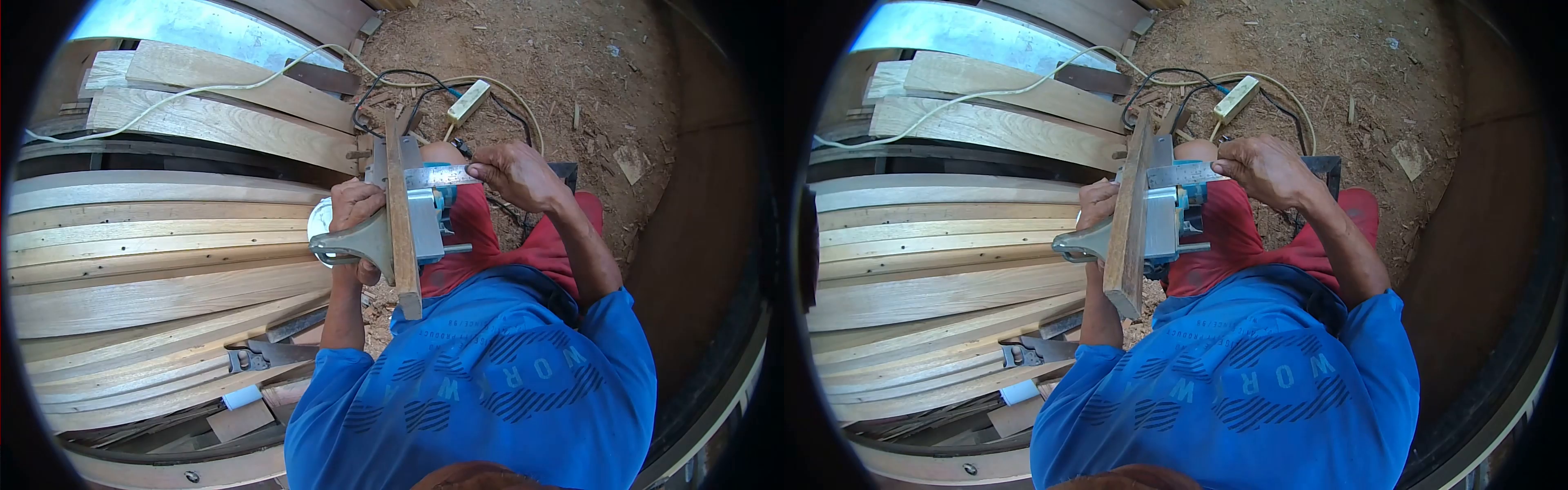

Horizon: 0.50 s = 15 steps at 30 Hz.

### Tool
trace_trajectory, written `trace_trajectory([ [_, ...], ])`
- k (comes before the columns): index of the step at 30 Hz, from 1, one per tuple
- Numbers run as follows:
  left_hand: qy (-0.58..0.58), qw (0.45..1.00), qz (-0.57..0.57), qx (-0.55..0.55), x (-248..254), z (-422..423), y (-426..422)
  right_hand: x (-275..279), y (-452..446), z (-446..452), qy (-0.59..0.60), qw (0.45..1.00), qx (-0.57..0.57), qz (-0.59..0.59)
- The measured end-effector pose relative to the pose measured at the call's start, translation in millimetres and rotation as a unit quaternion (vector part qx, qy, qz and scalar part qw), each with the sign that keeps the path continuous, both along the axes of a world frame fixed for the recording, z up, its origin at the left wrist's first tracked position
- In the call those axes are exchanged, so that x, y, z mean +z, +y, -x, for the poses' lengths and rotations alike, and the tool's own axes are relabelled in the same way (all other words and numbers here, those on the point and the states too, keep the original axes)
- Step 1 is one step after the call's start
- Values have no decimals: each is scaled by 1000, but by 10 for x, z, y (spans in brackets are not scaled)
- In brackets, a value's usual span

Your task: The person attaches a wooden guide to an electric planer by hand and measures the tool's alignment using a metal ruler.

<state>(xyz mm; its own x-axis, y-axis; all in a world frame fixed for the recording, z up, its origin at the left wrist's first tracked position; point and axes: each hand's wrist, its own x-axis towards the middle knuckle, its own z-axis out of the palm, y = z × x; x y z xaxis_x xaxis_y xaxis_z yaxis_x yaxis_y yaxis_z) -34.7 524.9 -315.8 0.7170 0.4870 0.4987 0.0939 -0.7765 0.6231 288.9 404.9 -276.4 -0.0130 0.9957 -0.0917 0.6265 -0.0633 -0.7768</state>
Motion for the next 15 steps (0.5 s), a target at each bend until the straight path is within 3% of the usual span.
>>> trace_trajectory([
  [15, 0, 1000, 22, -3, 156, -148, -61, -4, -81, -23, -3, 1000, -20, 8],
])
